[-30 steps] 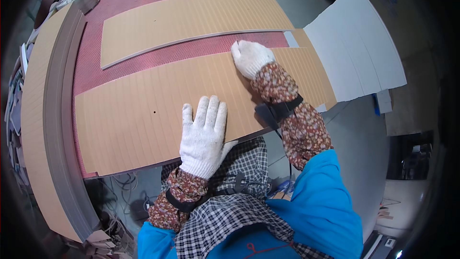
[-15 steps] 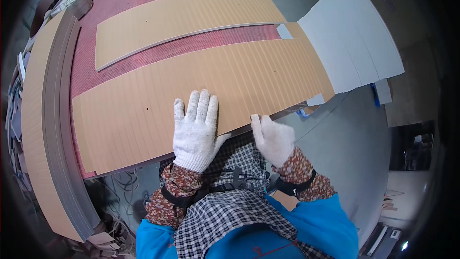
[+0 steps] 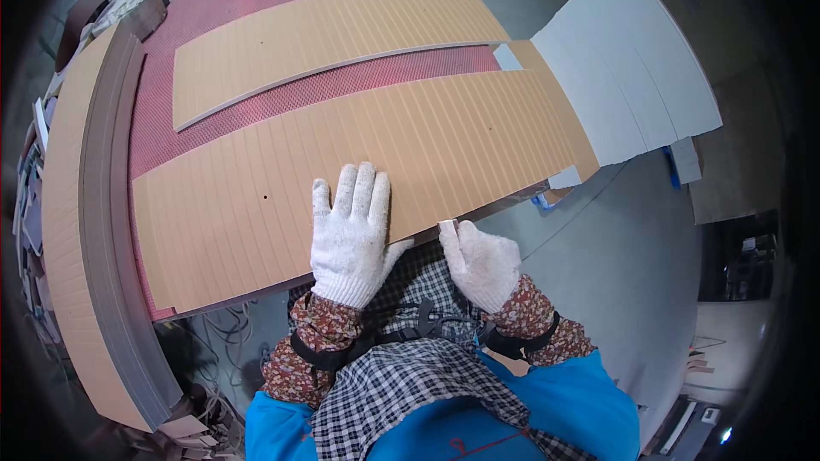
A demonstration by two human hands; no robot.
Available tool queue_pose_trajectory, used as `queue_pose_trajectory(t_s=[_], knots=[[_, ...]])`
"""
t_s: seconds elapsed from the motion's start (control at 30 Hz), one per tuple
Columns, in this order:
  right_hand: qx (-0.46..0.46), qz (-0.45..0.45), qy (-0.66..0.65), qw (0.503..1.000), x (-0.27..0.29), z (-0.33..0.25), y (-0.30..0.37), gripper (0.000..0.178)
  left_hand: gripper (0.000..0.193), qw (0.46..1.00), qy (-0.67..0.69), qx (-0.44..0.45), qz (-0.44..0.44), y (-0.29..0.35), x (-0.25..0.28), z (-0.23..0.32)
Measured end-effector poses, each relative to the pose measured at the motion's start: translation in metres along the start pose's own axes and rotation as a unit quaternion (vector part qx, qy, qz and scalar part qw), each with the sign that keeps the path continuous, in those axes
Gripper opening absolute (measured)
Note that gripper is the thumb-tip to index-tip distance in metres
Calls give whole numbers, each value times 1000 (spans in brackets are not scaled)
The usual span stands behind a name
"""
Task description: Cleaning and inspecting the edges and surfaces of wood panels using a small block on a workbench.
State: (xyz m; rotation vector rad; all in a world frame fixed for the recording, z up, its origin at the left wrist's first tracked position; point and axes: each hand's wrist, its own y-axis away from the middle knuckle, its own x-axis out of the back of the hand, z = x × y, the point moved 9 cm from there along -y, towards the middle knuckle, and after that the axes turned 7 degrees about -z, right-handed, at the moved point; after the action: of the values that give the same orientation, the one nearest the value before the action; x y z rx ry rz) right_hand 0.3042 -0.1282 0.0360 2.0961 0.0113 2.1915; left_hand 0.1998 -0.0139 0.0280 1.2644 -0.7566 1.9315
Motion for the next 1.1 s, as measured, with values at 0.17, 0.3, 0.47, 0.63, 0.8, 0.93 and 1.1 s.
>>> queue_pose_trajectory(t_s=[0.17, 0.3, 0.47, 0.63, 0.8, 0.93, 1.1], knots=[[-9, 2, -17, 1000, 5, 4, -17, 23, 100, 1000, -8, 1, 7, 2, 0, -2], [-26, 9, -32, 999, 0, 21, -54, 18, 98, 1000, 6, 0, 5, 1, 0, -2], [-125, -53, -113, 984, 3, 51, -133, 39, 97, 1000, 9, -1, 5, 3, 0, -2], [-138, -63, -97, 984, 10, 68, -205, 48, 97, 1000, 14, 0, 5, 2, 0, -2], [-124, -76, -64, 987, 20, 72, -254, 46, 96, 1000, 19, -3, 6, 2, 2, -2], [-116, -79, -64, 988, 18, 67, -261, 43, 95, 1000, 18, 0, 14, 3, 3, -4], [-119, -52, -65, 989, 18, 58, -207, 41, 97, 1000, 16, -7, 20, 3, 2, -1]])
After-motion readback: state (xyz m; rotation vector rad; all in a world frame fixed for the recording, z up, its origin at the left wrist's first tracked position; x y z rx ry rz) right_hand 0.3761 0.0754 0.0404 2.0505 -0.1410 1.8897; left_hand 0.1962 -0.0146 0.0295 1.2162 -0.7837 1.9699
